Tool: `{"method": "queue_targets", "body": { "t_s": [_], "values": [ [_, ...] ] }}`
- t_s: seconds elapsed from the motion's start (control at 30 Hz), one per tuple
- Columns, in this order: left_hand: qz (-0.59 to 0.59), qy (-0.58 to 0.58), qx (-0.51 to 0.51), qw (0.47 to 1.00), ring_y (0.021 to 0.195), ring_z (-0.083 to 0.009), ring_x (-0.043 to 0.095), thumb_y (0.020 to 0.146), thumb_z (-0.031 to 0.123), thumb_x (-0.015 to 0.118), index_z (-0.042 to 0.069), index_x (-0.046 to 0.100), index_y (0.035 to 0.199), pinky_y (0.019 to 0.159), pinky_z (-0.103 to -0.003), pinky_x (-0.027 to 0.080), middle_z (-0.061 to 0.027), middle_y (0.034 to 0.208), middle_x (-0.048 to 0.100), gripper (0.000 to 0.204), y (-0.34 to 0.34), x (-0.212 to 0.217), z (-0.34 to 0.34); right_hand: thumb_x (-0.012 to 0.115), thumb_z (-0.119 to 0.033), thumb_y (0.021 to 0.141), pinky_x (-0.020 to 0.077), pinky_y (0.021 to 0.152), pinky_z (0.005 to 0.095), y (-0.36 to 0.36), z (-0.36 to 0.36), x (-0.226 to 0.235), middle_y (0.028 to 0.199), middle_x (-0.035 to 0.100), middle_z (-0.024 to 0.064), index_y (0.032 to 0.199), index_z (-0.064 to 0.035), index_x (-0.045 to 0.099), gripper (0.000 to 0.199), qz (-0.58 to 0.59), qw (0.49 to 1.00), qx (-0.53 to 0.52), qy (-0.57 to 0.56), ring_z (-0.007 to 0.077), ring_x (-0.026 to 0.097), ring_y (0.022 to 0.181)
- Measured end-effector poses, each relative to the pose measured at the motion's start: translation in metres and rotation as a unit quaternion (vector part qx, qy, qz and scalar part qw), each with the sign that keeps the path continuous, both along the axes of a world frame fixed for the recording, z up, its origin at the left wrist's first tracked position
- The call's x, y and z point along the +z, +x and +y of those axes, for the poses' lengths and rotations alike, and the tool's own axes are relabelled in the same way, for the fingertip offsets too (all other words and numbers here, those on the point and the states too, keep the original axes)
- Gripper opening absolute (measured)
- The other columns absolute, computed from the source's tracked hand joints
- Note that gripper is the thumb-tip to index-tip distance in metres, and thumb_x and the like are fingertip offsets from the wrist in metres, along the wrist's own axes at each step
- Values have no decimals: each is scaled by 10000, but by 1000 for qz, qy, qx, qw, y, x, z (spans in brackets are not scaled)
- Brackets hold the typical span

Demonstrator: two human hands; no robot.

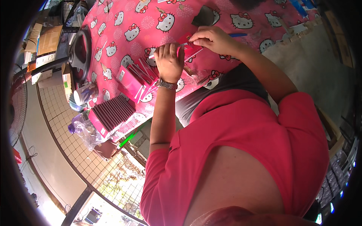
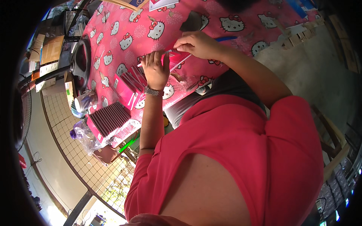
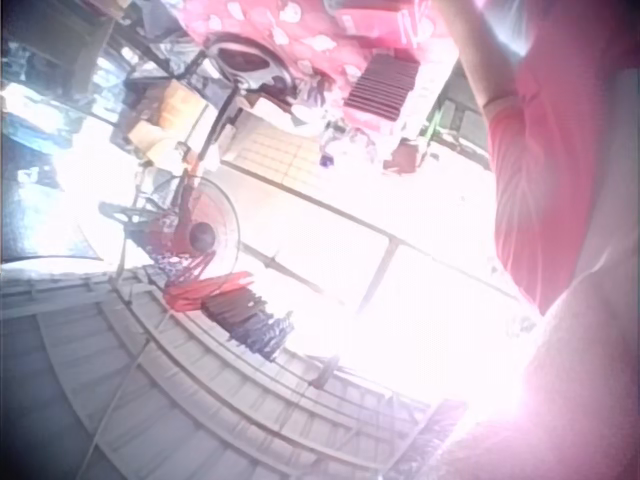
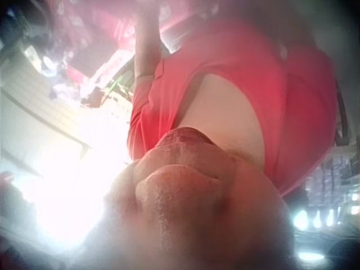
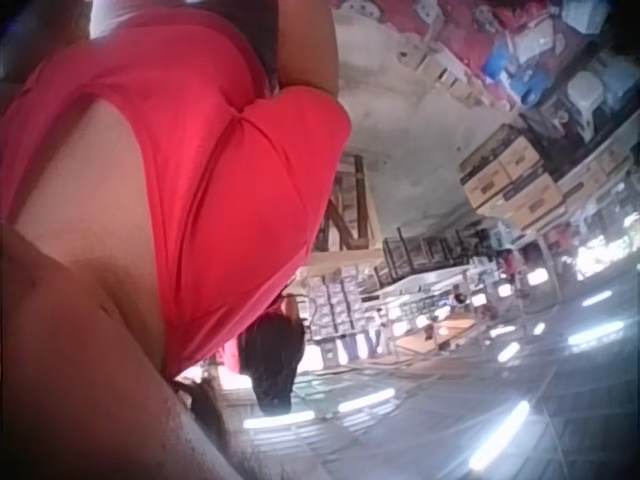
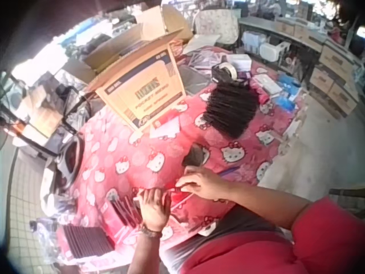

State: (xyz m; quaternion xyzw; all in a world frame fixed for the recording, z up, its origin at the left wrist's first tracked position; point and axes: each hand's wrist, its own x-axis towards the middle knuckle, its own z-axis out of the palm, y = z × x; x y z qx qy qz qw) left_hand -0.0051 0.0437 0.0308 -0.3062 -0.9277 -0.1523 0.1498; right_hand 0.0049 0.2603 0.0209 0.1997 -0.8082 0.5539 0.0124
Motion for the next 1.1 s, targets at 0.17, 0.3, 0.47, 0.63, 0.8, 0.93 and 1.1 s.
{"method": "queue_targets", "body": {
  "t_s": [0.17, 0.3, 0.47, 0.63, 0.8, 0.93, 1.1],
  "values": [
    [59, 37, -50, 996, 913, -290, 572, 841, 167, 643, 69, 540, 1081, 931, -455, 386, -90, 945, 613, 279, 7, -3, 11, 624, -67, 887, 495, 674, 346, 7, -4, 13, 965, 613, 91, 1124, -33, 583, 243, 33, 999, 11, 34, 212, 625, 824],
    [41, 18, -42, 998, 911, -288, 573, 825, 145, 652, 75, 531, 1083, 947, -460, 383, -82, 959, 614, 293, 10, -1, 14, 614, -115, 900, 478, 659, 369, 8, -7, 30, 987, 618, 112, 1140, -55, 533, 261, -29, 994, 10, 105, 244, 633, 834],
    [18, 36, -63, 997, 885, -292, 572, 830, 161, 653, 73, 547, 1053, 936, -469, 381, -80, 950, 614, 262, 10, -1, 8, 642, -229, 869, 486, 747, 432, 8, -12, 36, 1116, 610, 141, 1114, -78, 550, 302, -37, 988, 26, 146, 311, 617, 972],
    [10, 35, -72, 997, 899, -296, 570, 838, 183, 656, 101, 568, 1034, 943, -476, 374, -70, 971, 620, 230, 7, -7, 1, 744, -300, 743, 493, 837, 449, -40, 11, -8, 1177, 587, 89, 1059, -97, 570, 413, 200, 906, -176, 329, 301, 555, 1117],
    [53, -32, 42, 997, 1013, -305, 534, 803, 243, 714, 146, 592, 1047, 929, -491, 380, -57, 1034, 605, 290, 18, 2, -2, 714, -270, 714, 441, 964, 405, -62, 30, 26, 1307, 528, 106, 1089, -75, 615, 434, 12, 964, 72, 254, 291, 516, 1182],
    [-7, 16, 55, 998, 1037, -300, 519, 747, 349, 769, 157, 633, 998, 875, -493, 395, -45, 1048, 601, 344, 15, -15, -12, 636, -190, 652, 417, 971, 347, -44, 9, 37, 1298, 528, 106, 1116, -39, 650, 488, -231, 935, 260, -73, 221, 531, 1137],
    [-12, 29, 68, 997, 988, -262, 525, 698, 378, 797, 189, 650, 952, 850, -475, 374, -12, 1013, 595, 349, 11, -13, -9, 624, -170, 622, 392, 983, 340, -46, 12, 25, 1236, 549, 97, 1072, -31, 687, 475, -269, 884, 279, -262, 217, 512, 1149]
  ]
}}
